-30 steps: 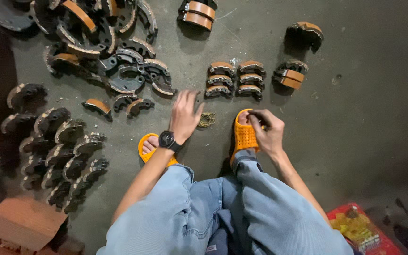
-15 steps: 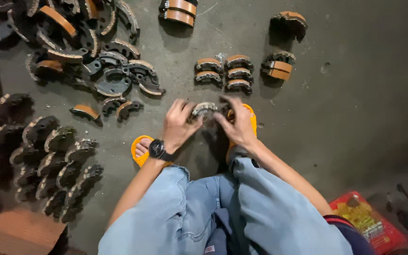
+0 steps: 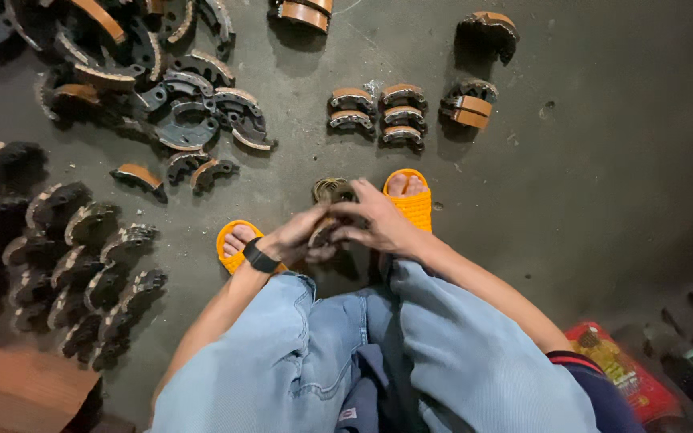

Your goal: The person sits on the floor and assembles curved metal brake shoe segments into stacks. They pick up individual segments, align them, and secure each stack with a rubber band before placing it aside.

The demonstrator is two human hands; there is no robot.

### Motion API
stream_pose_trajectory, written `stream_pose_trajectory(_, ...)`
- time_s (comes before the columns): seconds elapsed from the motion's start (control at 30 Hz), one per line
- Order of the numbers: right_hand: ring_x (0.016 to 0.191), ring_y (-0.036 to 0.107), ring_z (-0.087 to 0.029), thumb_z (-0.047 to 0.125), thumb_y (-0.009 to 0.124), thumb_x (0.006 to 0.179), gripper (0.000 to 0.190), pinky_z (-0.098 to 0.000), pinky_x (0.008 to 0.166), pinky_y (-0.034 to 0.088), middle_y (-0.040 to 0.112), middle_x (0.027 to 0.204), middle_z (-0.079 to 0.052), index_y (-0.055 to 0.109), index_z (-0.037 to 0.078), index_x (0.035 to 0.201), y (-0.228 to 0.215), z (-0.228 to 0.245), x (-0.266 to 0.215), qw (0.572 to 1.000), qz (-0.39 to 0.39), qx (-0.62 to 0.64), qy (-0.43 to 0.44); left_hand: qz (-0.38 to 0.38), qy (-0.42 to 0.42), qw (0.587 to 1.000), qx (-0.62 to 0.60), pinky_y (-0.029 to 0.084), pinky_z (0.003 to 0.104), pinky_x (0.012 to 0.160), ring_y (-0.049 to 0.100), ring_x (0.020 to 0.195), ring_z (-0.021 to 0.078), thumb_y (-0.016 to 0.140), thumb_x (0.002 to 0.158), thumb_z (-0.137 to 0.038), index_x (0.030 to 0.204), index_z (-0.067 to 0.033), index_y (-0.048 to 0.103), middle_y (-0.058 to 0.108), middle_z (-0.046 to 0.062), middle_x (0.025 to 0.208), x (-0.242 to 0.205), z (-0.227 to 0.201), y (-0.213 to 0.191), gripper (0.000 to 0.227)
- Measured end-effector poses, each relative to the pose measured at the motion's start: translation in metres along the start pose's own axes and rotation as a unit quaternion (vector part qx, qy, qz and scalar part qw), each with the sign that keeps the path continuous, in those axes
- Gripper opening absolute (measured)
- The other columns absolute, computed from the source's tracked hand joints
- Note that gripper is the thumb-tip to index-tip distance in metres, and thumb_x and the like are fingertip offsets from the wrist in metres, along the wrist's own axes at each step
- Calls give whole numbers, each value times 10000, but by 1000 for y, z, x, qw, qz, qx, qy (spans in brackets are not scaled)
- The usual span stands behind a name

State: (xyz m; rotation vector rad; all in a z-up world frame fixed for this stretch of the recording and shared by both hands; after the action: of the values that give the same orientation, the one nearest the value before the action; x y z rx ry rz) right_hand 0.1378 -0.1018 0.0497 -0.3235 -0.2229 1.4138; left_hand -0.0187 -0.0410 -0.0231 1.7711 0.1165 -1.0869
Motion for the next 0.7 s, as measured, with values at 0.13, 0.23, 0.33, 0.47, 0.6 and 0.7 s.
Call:
stream_pose_trajectory(0.13,868,582,-404,231,696,884,305,-464,787,496,541,962,-171,637,62,1131,-14,-27,-11,998,-3,-37,52,17,106,990,-87,482,249,393,603,472,146,401,967,-572,981,-84,642,640,95,662,17,4,-23,544)
stream_pose_trajectory(0.23,812,612,-376,144,703,840,274,-441,730,512,559,921,-139,642,71,1097,-21,-60,-26,987,-18,-135,87,-54,163,978,-121,541,291,520,647,585,136,505,950,-467,1047,-83,617,692,111,784,6,-8,-34,411)
stream_pose_trajectory(0.33,793,627,-364,105,716,816,259,-432,710,524,578,904,-138,647,59,1061,-43,-73,-27,975,-59,-184,111,-90,221,957,-163,614,397,626,725,708,218,565,960,-348,953,-42,643,726,163,843,-11,-30,-29,316)
stream_pose_trajectory(0.47,739,613,-351,12,719,842,204,-425,658,514,570,846,-140,672,42,1038,-83,-91,-26,957,-147,-226,109,-94,243,941,-215,603,449,592,730,733,321,601,934,-403,954,-29,639,722,210,872,-18,-42,-21,376)
stream_pose_trajectory(0.6,831,620,-302,36,766,811,247,-378,699,521,588,935,-89,676,80,1036,-82,-71,19,934,-172,-310,38,-91,258,932,-237,602,446,564,727,692,313,574,949,-398,1044,15,630,718,196,802,-1,-35,-35,427)
stream_pose_trajectory(0.7,895,620,-270,6,783,684,391,-353,720,545,630,968,-100,688,92,1053,-49,-85,40,912,-133,-387,-21,-62,314,936,-146,593,475,619,713,719,341,518,935,-401,1279,95,544,654,188,657,1,-44,-29,604)
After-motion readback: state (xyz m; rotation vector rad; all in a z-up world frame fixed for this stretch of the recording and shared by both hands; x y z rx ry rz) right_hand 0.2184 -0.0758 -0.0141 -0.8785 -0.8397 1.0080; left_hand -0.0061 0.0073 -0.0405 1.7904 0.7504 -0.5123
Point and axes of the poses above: each hand's wrist, its own x-axis towards the middle knuckle, its own y-axis out of the palm, z = x × y, the point moved 3 cm from there along x, towards the middle knuckle
